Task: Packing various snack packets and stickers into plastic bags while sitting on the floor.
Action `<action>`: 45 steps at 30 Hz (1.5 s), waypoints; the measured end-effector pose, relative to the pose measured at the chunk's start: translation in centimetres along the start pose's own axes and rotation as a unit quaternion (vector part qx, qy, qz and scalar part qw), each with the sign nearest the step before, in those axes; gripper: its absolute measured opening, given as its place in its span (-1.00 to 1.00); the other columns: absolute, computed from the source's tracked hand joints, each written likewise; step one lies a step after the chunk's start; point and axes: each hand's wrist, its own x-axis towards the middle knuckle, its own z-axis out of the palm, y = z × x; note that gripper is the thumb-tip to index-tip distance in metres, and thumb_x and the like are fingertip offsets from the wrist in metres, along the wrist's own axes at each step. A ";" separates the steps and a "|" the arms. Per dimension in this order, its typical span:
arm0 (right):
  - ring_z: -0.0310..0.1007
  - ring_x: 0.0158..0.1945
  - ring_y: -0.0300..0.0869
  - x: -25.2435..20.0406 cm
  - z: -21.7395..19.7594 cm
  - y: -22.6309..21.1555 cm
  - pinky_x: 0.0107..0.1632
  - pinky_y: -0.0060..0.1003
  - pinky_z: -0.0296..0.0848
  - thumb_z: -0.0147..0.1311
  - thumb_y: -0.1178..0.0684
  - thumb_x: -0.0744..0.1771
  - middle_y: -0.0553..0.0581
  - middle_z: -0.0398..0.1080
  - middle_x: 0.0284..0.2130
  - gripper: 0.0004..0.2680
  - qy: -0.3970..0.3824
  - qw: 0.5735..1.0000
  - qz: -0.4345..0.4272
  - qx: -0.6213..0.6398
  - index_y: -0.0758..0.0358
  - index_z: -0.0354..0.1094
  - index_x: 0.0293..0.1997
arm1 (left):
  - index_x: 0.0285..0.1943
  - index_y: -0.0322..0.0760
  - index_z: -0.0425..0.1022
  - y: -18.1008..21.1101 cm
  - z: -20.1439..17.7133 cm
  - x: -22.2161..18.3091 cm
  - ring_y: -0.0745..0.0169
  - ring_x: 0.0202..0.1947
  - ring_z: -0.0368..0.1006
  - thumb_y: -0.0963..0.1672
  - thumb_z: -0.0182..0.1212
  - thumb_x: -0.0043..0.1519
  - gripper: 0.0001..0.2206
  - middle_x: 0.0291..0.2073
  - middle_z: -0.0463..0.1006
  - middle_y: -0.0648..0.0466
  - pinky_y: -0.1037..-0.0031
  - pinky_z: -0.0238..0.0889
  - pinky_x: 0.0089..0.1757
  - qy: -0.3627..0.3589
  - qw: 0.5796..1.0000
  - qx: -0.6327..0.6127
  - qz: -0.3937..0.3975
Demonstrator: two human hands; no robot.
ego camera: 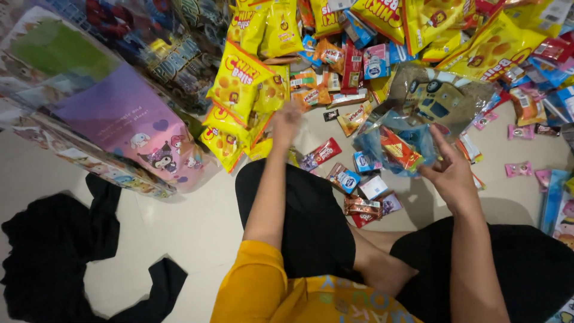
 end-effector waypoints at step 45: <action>0.37 -0.12 -0.15 2.9 -1.1 8.2 -0.07 -0.22 0.47 0.02 0.46 0.24 0.29 0.19 0.33 -0.34 0.026 0.996 -0.075 0.052 -0.01 0.09 0.53 | 0.50 0.23 0.08 4.2 6.9 -1.0 0.22 0.45 0.13 -0.05 0.01 0.37 -0.52 0.30 0.45 0.34 -0.13 0.04 0.27 -0.297 0.845 0.425 0.133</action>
